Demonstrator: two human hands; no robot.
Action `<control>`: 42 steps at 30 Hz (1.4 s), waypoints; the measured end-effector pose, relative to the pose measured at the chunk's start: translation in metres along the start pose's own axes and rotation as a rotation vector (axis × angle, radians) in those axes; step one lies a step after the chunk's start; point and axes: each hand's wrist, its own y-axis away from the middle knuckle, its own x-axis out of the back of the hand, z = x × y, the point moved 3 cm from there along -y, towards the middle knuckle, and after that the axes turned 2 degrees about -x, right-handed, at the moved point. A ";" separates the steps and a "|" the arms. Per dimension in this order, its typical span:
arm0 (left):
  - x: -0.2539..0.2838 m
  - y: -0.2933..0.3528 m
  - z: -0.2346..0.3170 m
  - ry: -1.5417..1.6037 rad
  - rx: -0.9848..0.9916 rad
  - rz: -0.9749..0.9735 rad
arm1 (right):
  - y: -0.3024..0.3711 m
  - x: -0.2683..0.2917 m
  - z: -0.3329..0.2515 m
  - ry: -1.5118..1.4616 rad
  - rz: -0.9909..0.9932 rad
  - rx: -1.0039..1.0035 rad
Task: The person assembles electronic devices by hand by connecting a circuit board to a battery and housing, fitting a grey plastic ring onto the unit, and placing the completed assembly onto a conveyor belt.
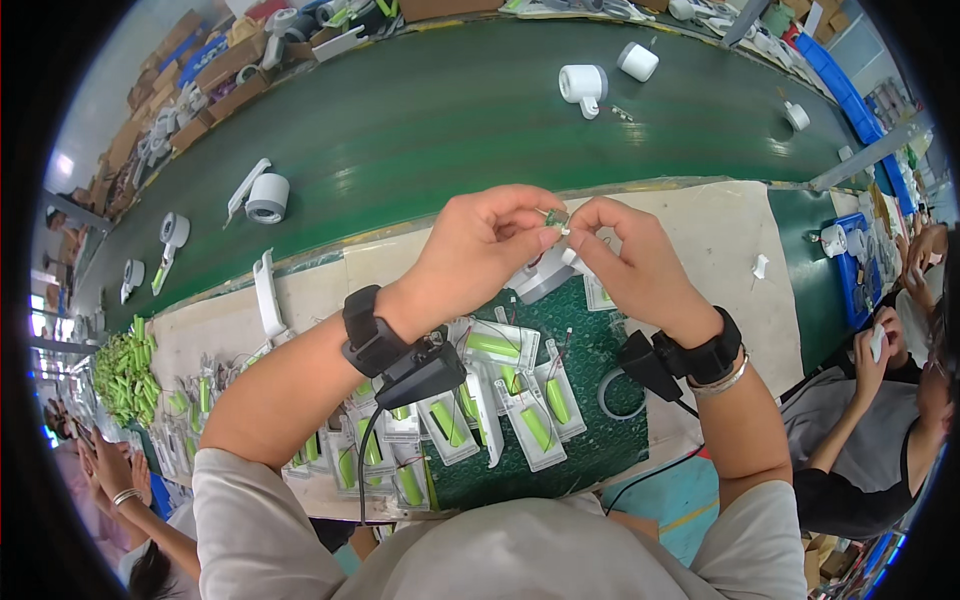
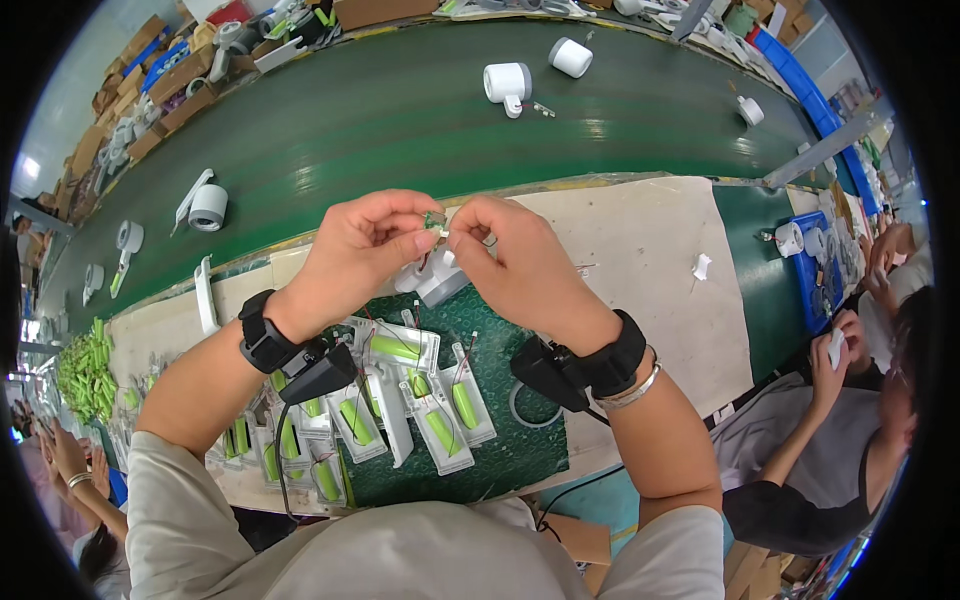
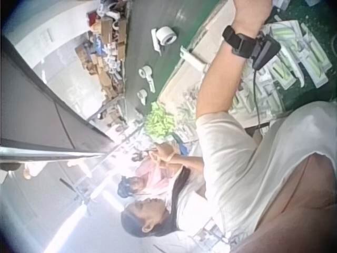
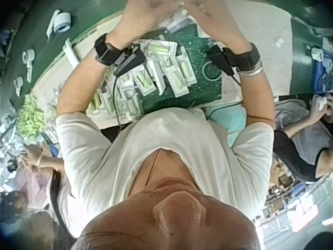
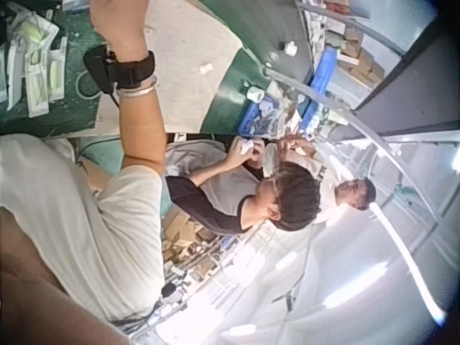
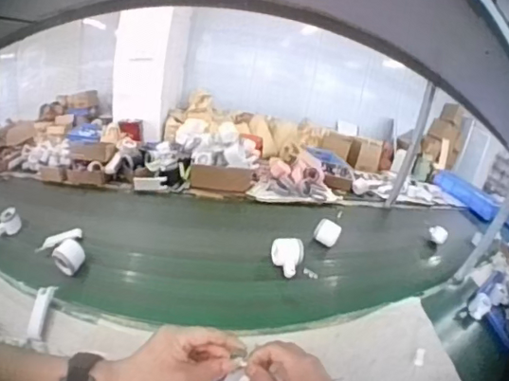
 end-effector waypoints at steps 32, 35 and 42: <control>0.016 -0.008 0.017 0.055 0.131 -0.347 | 0.000 -0.005 -0.006 -0.063 0.099 -0.001; 0.017 -0.010 0.026 0.113 0.171 -0.323 | 0.004 0.006 -0.012 0.005 0.305 0.101; 0.018 0.009 0.075 0.506 0.000 -0.093 | 0.035 -0.028 -0.038 -0.377 0.098 -0.085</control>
